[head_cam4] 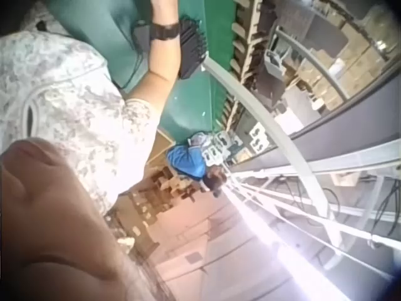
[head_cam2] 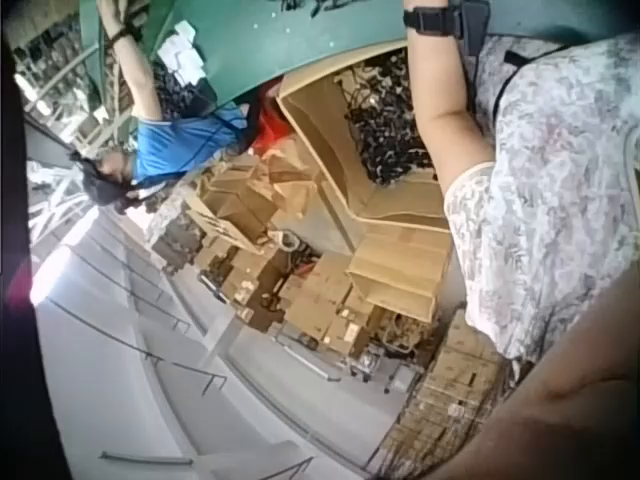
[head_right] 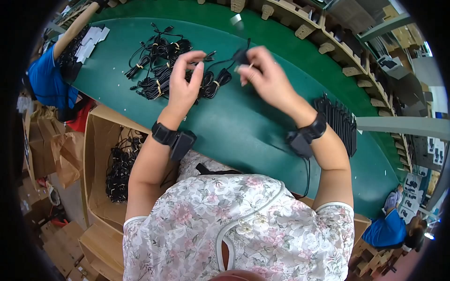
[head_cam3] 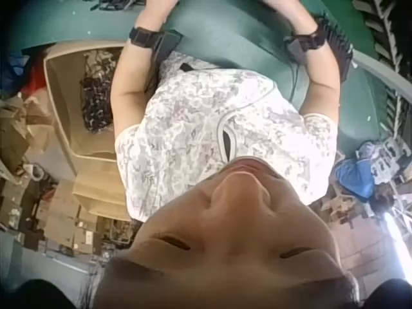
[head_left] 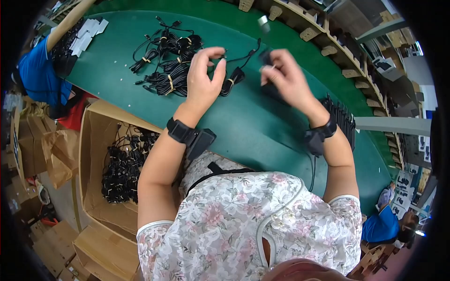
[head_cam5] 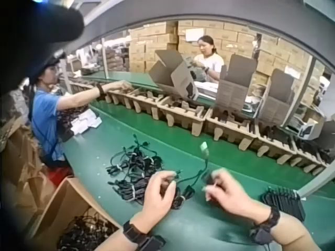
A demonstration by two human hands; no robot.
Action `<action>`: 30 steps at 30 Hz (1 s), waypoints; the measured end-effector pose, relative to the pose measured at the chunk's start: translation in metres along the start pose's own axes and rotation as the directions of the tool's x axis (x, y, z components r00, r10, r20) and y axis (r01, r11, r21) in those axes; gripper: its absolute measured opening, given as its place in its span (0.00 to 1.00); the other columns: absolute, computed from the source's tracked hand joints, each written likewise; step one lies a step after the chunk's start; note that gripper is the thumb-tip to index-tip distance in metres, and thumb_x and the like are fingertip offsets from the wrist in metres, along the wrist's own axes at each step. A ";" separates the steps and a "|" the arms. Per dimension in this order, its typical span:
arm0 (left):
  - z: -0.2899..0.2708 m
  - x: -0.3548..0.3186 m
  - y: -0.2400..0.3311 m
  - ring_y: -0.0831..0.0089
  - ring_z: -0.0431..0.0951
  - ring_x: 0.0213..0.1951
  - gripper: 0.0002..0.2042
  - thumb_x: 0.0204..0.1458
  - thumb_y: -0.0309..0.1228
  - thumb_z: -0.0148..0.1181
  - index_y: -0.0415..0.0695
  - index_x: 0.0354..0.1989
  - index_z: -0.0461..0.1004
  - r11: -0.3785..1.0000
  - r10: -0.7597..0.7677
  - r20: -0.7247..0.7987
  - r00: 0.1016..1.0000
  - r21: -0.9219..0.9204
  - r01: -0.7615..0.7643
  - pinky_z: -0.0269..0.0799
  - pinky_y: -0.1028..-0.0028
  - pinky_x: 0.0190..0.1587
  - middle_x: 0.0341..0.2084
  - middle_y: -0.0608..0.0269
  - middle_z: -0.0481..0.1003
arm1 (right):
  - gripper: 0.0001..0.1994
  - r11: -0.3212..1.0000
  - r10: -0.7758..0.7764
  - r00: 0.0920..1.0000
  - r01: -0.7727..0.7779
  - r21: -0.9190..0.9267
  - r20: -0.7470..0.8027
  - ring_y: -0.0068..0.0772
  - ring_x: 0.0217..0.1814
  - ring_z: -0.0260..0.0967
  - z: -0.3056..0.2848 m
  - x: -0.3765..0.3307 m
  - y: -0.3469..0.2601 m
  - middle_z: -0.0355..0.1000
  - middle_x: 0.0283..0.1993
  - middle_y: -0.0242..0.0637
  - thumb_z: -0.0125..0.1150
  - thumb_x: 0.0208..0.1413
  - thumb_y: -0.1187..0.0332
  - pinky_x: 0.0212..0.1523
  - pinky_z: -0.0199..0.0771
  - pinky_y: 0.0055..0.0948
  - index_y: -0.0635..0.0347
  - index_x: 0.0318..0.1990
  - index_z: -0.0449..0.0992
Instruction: The person picks up a cable and a square black component, fits them together, and places the assembly into a cardboard tray. They then place a box over the tray and set the packaged unit into a large shipping box, repeating these steps.
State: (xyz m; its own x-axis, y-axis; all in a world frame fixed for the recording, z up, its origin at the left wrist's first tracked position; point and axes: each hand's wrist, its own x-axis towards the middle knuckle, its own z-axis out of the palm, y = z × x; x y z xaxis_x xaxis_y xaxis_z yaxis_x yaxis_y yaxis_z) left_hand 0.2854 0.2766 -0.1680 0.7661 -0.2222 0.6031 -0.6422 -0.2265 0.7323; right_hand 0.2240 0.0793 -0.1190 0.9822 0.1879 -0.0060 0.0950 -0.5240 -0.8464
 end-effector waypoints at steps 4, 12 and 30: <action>0.016 -0.009 0.054 0.72 0.71 0.46 0.19 0.51 0.32 0.59 0.38 0.48 0.65 0.940 -0.102 0.127 0.987 -0.311 0.137 0.66 0.70 0.46 0.44 0.57 0.71 | 0.12 0.684 0.001 0.974 0.163 0.711 -0.225 0.22 0.31 0.62 -0.017 -0.001 -0.014 0.61 0.30 0.30 0.44 0.63 0.62 0.35 0.66 0.21 0.64 0.42 0.64; 0.030 -0.031 0.056 0.86 0.71 0.24 0.09 0.58 0.34 0.51 0.41 0.39 0.71 0.445 -0.176 0.901 0.396 -0.286 0.848 0.65 0.86 0.28 0.21 0.70 0.72 | 0.13 0.337 -0.299 0.952 0.038 0.941 0.068 0.22 0.33 0.61 -0.060 -0.019 -0.005 0.62 0.32 0.29 0.45 0.63 0.62 0.35 0.64 0.18 0.65 0.45 0.64; -0.009 -0.017 -0.008 0.69 0.73 0.26 0.07 0.53 0.27 0.54 0.40 0.39 0.71 0.948 -0.278 0.232 0.932 0.224 0.227 0.69 0.76 0.30 0.26 0.59 0.72 | 0.18 0.702 -0.370 0.705 -0.214 -0.679 -0.605 0.47 0.34 0.71 -0.165 -0.026 0.044 0.72 0.36 0.47 0.61 0.50 0.59 0.32 0.70 0.36 0.60 0.46 0.70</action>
State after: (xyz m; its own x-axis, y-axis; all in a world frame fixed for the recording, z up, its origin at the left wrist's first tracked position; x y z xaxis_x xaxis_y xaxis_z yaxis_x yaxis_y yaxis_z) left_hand 0.2773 0.2906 -0.1812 0.8865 -0.3641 0.2857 -0.4410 -0.4775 0.7599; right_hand 0.2298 -0.0857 -0.0681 0.7551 -0.1764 0.6314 -0.0336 -0.9722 -0.2315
